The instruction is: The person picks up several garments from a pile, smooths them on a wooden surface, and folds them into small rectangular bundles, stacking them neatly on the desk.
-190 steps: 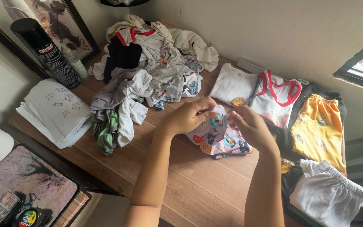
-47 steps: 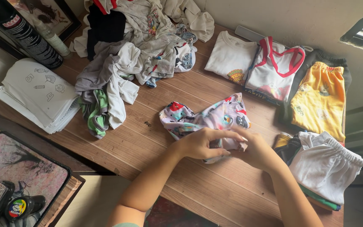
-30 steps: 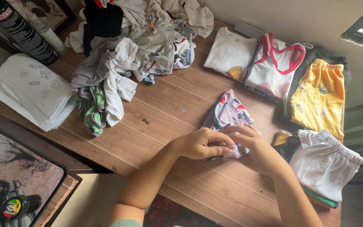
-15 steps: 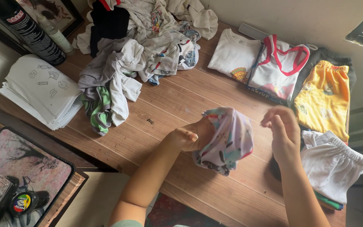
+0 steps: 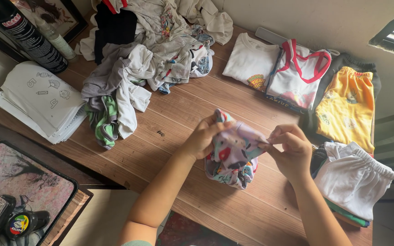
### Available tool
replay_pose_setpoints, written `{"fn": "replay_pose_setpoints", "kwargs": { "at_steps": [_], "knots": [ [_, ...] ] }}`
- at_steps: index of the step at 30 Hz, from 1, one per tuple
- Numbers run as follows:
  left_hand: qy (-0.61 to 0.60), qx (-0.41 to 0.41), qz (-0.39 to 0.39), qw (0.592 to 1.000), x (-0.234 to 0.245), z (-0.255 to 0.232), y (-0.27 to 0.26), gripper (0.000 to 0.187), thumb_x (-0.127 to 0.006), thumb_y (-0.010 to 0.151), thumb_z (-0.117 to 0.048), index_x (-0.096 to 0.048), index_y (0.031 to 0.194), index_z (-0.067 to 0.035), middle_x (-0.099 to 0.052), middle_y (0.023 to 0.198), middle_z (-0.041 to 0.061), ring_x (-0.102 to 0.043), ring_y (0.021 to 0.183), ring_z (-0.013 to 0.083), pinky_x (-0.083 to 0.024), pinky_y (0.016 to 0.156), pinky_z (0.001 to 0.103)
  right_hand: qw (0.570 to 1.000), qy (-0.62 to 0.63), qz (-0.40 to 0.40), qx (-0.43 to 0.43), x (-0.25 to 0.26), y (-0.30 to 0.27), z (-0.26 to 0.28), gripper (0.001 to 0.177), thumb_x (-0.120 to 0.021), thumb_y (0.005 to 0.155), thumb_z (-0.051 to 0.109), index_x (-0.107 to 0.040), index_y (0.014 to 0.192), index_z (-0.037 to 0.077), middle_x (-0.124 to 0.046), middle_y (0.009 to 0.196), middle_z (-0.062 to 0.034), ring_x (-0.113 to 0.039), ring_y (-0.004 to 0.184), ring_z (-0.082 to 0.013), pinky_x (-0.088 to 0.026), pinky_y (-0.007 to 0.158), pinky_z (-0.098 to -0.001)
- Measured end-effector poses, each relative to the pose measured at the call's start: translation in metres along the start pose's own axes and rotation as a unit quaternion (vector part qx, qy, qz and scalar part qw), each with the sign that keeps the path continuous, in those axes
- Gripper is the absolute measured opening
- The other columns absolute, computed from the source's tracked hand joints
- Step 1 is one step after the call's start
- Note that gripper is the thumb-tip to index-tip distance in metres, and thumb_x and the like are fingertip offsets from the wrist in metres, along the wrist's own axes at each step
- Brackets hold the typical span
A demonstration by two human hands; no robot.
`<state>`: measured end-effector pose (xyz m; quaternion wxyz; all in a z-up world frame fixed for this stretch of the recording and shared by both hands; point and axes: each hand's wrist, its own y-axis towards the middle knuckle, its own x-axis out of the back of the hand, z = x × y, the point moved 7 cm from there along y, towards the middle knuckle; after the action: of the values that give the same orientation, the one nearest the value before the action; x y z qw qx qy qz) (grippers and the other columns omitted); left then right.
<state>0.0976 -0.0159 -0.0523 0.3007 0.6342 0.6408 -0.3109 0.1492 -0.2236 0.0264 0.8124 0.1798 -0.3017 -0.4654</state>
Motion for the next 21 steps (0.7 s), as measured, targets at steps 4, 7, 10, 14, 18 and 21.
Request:
{"fn": "replay_pose_setpoints", "kwargs": {
  "at_steps": [4,7,10,14,18,21],
  "knots": [
    [0.114,0.028,0.083,0.990,-0.015,0.011,-0.011,0.029,-0.073,0.090,-0.011,-0.065,0.113,0.003,-0.074,0.102,0.011,-0.074,0.088,0.0185,-0.063,0.078,0.032,0.993,0.116,0.021,0.005,-0.010,-0.020,-0.018,0.023,-0.074,0.083,-0.012,-0.059,0.094,0.001,-0.066,0.108,-0.0080,-0.067,0.100,-0.0119,-0.058,0.088,-0.0281],
    [0.046,0.029,0.061,0.997,-0.012,0.016,-0.011,0.031,-0.067,0.090,0.002,-0.059,0.119,0.006,-0.071,0.105,0.013,-0.072,0.091,0.0197,-0.062,0.079,0.035,0.981,0.184,0.017,-0.059,-0.017,-0.037,-0.047,0.017,-0.067,0.095,-0.007,-0.056,0.104,0.002,-0.070,0.111,-0.0118,-0.067,0.101,-0.0138,-0.056,0.093,-0.0287],
    [-0.029,0.023,0.028,0.999,-0.003,0.012,-0.010,0.039,-0.059,0.088,0.006,-0.053,0.126,0.003,-0.068,0.108,0.014,-0.073,0.090,0.0208,-0.062,0.078,0.037,0.981,0.152,0.065,-0.101,-0.021,-0.036,-0.056,0.011,-0.065,0.099,-0.001,-0.056,0.104,0.002,-0.072,0.112,-0.0129,-0.065,0.102,-0.0161,-0.052,0.094,-0.0317],
    [-0.066,-0.008,0.055,0.996,-0.011,0.009,-0.012,0.049,-0.058,0.087,0.009,-0.049,0.135,-0.001,-0.063,0.113,0.014,-0.071,0.094,0.0213,-0.063,0.081,0.038,0.991,0.044,0.124,-0.009,-0.027,-0.016,-0.021,0.014,-0.072,0.092,0.005,-0.058,0.097,0.003,-0.060,0.131,-0.0143,-0.059,0.118,-0.0192,-0.046,0.105,-0.0363],
    [-0.032,-0.012,0.166,0.986,-0.030,0.002,-0.024,0.069,-0.059,0.083,0.011,-0.042,0.149,0.000,-0.062,0.123,0.016,-0.069,0.108,0.0220,-0.060,0.091,0.036,0.995,0.034,0.064,0.063,-0.018,-0.016,-0.006,0.016,-0.074,0.095,0.010,-0.060,0.102,0.006,-0.050,0.131,-0.0075,-0.053,0.123,-0.0202,-0.047,0.111,-0.0365],
    [0.055,0.006,0.141,0.988,-0.034,0.009,-0.022,0.073,-0.063,0.084,0.013,-0.036,0.150,-0.001,-0.061,0.129,0.015,-0.065,0.119,0.0222,-0.056,0.102,0.037,0.917,0.372,0.031,-0.138,-0.014,-0.028,-0.043,0.008,-0.064,0.108,0.009,-0.060,0.111,0.003,-0.061,0.128,-0.0112,-0.057,0.109,-0.0161,-0.047,0.093,-0.0319]
  ]
}}
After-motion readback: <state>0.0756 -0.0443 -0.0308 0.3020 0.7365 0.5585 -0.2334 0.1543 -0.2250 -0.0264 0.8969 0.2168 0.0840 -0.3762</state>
